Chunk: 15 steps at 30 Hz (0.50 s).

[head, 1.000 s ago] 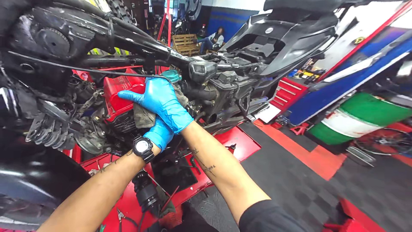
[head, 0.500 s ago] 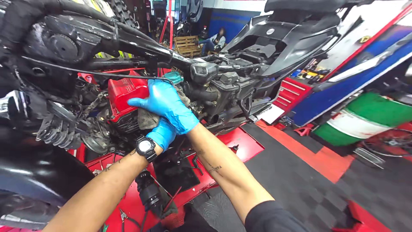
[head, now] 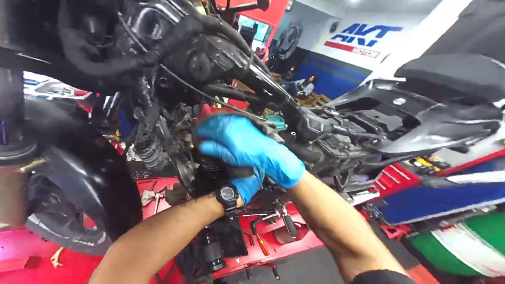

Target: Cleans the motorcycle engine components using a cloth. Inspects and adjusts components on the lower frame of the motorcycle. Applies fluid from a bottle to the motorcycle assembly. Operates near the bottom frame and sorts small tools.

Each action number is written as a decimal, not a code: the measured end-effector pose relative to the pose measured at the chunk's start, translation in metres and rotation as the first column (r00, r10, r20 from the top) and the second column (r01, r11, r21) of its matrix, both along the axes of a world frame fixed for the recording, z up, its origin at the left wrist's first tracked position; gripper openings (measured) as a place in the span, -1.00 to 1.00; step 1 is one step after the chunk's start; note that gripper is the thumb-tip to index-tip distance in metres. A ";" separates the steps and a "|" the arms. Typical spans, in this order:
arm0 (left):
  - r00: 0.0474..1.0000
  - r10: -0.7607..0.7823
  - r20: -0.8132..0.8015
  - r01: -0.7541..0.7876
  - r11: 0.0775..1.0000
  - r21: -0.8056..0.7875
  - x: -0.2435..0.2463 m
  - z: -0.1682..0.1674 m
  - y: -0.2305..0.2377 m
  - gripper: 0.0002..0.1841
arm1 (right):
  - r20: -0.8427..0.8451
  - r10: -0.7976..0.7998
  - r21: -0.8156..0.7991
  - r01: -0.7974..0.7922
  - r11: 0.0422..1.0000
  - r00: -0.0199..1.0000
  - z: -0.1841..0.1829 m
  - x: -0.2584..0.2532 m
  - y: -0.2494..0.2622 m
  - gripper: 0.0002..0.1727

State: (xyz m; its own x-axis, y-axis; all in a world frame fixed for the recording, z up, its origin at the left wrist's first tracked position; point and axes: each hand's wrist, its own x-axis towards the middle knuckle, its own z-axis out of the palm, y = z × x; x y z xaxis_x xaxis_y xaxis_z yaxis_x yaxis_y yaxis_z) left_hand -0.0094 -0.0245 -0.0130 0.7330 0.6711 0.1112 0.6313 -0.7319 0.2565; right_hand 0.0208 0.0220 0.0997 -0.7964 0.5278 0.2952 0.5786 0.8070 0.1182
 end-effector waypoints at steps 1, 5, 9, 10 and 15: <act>0.995 0.017 0.097 -0.023 0.998 0.065 0.001 -0.008 0.001 -0.58 | 0.045 0.109 -0.018 -0.108 0.994 0.993 -0.001 -0.002 -0.002 -0.32; 1.000 0.023 -0.014 -0.021 0.995 0.096 0.012 0.000 0.007 -0.50 | 0.276 -0.128 -0.118 0.166 0.979 0.953 0.028 -0.017 0.036 -0.25; 0.991 0.040 -0.126 -0.021 0.989 0.148 0.016 0.004 0.007 -0.54 | 0.363 -0.151 -0.163 0.222 0.961 0.919 0.032 -0.026 0.045 -0.12; 0.995 0.066 -0.072 -0.053 0.984 0.168 0.018 -0.004 0.008 -0.54 | 0.296 -0.017 -0.137 0.060 0.989 0.955 0.027 -0.014 0.030 -0.25; 0.997 0.070 0.032 -0.074 0.983 0.169 0.021 -0.015 0.011 -0.52 | 0.194 -0.124 -0.096 0.144 0.985 0.973 0.027 0.013 0.013 -0.37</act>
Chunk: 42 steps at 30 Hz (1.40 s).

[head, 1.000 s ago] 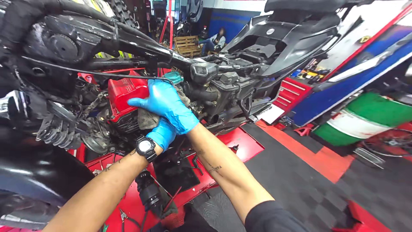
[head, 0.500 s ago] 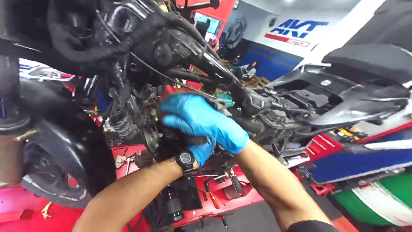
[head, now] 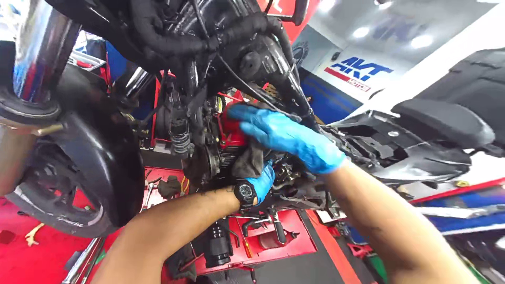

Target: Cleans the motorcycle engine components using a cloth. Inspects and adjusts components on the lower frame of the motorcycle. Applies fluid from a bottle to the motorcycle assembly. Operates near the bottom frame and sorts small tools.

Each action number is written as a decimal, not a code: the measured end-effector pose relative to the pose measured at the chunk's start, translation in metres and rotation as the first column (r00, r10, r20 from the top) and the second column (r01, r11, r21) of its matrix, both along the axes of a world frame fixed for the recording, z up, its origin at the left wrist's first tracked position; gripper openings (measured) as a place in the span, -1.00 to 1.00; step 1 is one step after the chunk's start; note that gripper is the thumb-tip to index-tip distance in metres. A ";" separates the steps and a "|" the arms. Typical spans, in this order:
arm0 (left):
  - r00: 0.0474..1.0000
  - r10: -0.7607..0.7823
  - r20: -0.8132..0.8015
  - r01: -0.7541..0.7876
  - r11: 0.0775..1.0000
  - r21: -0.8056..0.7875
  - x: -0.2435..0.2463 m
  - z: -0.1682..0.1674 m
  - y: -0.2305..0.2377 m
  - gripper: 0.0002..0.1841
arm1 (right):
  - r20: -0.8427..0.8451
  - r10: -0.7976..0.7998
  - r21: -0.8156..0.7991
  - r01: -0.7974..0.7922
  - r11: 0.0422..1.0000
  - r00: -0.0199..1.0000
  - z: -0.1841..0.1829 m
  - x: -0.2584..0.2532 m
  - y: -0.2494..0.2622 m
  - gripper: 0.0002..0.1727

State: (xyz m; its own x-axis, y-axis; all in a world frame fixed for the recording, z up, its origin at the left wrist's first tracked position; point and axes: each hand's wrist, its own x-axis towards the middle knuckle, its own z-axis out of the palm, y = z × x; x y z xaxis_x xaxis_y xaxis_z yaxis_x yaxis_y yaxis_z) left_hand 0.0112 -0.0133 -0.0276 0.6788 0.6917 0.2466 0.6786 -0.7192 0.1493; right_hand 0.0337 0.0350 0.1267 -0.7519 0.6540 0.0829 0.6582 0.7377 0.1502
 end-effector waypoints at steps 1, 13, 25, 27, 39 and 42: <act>0.998 -0.035 -0.054 0.033 0.999 -0.035 -0.005 0.010 -0.003 -0.49 | -0.010 -0.141 0.032 0.142 0.989 0.990 -0.002 -0.012 0.006 -0.30; 0.990 -0.054 0.133 0.071 0.989 -0.127 -0.017 0.014 -0.010 -0.59 | 0.251 0.028 0.138 -0.065 0.988 0.968 -0.016 -0.041 -0.002 -0.15; 0.983 -0.056 0.173 0.094 0.972 -0.216 -0.028 0.019 -0.015 -0.50 | -0.207 -0.324 0.300 0.375 0.877 0.923 -0.036 -0.030 -0.006 -0.15; 0.982 -0.047 0.184 0.096 0.960 -0.263 -0.032 0.021 -0.018 -0.58 | -0.303 -0.259 0.288 0.347 0.892 0.917 -0.053 0.001 -0.022 -0.09; 0.984 -0.084 -0.156 0.066 0.990 -0.122 -0.013 0.029 -0.011 -0.55 | -0.827 -0.239 -0.099 0.287 0.953 0.508 -0.108 0.132 -0.187 -0.67; 0.960 -0.065 -0.273 0.055 0.997 -0.045 -0.003 0.030 0.000 -0.38 | -0.794 -0.603 -0.563 0.281 0.777 0.076 -0.207 0.163 -0.246 -0.66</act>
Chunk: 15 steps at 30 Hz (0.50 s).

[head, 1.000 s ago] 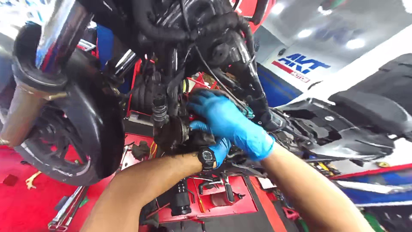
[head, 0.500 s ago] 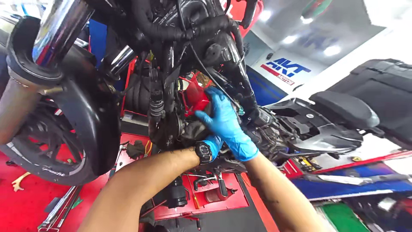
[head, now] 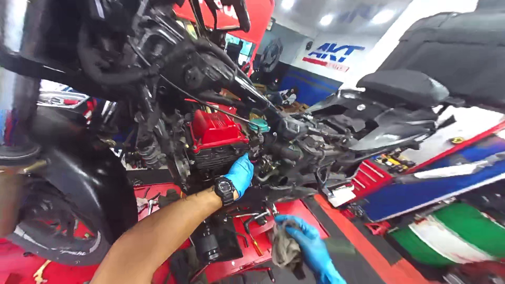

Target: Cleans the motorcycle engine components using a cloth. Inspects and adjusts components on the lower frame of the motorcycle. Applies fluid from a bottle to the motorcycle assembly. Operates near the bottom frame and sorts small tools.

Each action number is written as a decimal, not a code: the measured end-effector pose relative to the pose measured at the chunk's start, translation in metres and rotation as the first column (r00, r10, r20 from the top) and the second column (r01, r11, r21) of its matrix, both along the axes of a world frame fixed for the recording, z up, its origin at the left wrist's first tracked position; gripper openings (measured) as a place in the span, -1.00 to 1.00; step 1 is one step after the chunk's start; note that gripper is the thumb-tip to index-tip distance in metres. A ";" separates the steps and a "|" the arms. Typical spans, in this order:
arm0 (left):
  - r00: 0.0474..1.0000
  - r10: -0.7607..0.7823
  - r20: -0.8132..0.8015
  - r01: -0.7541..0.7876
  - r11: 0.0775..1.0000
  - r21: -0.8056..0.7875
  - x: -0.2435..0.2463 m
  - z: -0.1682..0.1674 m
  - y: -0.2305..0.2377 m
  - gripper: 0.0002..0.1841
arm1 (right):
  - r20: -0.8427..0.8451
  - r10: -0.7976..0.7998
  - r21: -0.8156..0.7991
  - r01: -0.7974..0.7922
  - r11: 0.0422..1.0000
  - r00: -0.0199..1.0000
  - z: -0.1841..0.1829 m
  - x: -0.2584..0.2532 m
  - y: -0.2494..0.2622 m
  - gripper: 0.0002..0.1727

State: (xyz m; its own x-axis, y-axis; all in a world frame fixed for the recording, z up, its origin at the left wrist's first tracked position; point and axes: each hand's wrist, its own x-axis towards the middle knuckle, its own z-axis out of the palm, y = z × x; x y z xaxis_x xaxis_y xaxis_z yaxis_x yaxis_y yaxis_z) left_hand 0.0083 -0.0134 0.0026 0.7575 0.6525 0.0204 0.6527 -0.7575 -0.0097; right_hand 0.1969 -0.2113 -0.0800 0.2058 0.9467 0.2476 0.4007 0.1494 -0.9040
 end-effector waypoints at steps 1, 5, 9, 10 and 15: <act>1.000 0.002 -0.016 -0.002 1.000 0.004 0.000 0.001 0.000 -0.36 | -0.087 -0.094 -0.153 0.079 0.985 0.992 -0.040 0.009 -0.014 -0.68; 0.997 -0.001 -0.083 0.014 0.989 0.149 0.000 -0.002 -0.003 -0.42 | -0.170 -0.533 -0.635 0.321 0.702 0.829 -0.195 0.025 -0.051 -0.74; 0.981 0.036 -0.189 0.016 0.963 0.269 0.007 -0.006 0.002 -0.30 | -0.146 -0.596 -0.742 0.311 0.594 0.790 -0.271 -0.003 -0.037 -0.70; 0.980 0.043 -0.194 0.015 0.959 0.284 0.007 -0.005 0.002 -0.30 | -0.129 -0.581 -0.740 0.312 0.596 0.804 -0.282 -0.010 -0.026 -0.70; 0.969 0.069 -0.237 0.000 0.960 0.278 0.010 -0.001 -0.002 -0.35 | -0.171 -0.438 -0.664 0.225 0.713 0.883 -0.311 -0.040 0.014 -0.69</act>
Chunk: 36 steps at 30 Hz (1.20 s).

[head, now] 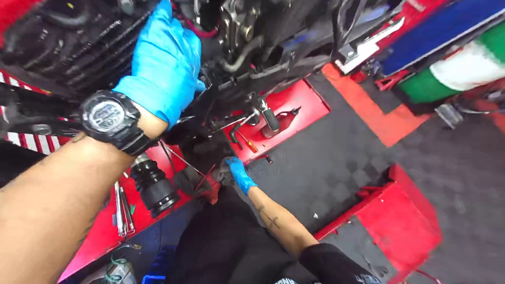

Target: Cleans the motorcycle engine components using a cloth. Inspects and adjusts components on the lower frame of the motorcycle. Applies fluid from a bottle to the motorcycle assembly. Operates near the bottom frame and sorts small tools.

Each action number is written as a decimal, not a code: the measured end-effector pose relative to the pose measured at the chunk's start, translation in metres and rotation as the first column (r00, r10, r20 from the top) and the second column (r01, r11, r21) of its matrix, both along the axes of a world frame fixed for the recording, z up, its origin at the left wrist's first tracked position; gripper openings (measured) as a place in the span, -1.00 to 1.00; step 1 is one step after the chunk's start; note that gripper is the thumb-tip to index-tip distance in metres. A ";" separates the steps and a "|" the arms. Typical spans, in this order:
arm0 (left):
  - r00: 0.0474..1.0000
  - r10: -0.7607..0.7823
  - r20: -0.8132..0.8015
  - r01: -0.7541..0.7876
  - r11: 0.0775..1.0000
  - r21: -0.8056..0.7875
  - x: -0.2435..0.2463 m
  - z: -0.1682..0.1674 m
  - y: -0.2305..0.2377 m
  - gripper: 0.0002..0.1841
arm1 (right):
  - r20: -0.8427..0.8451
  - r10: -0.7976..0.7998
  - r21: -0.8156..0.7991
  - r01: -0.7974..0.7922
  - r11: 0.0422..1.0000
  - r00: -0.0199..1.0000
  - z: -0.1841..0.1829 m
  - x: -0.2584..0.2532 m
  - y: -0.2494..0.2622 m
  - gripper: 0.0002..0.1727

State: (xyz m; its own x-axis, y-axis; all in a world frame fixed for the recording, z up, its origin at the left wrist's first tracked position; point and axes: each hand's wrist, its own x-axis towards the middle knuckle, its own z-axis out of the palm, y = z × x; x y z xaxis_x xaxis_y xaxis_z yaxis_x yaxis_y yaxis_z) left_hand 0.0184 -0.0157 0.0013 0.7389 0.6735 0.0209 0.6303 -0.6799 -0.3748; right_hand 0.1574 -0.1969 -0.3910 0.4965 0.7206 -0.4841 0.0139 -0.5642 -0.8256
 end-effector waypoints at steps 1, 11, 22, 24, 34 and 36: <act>1.000 0.000 0.000 0.000 1.000 0.006 -0.001 -0.002 0.002 -0.35 | -0.052 0.090 0.039 -0.088 0.995 0.995 -0.001 -0.005 0.005 -0.61; 0.979 -0.203 -0.011 0.202 0.964 0.171 -0.036 -0.034 0.043 -0.29 | 0.173 0.713 -0.198 -0.686 0.700 0.679 -0.020 -0.018 0.012 -0.47; 1.000 -0.030 0.008 0.029 0.996 0.087 -0.011 -0.009 0.003 -0.25 | 0.150 0.508 -0.324 -0.444 0.836 0.848 -0.057 0.169 -0.037 -0.65; 0.999 0.003 0.045 -0.006 0.998 0.062 -0.012 -0.012 0.004 -0.19 | 0.209 0.425 -0.405 -0.318 0.857 0.881 -0.067 0.206 -0.041 -0.65; 0.994 0.106 0.016 -0.107 0.993 0.040 -0.006 -0.006 -0.008 -0.15 | 0.219 0.406 -0.414 -0.292 0.862 0.887 -0.076 0.255 -0.019 -0.66; 0.989 0.144 0.018 -0.145 0.989 0.022 -0.008 -0.008 -0.008 -0.16 | 0.165 0.415 -0.350 -0.340 0.873 0.895 -0.070 0.241 -0.009 -0.66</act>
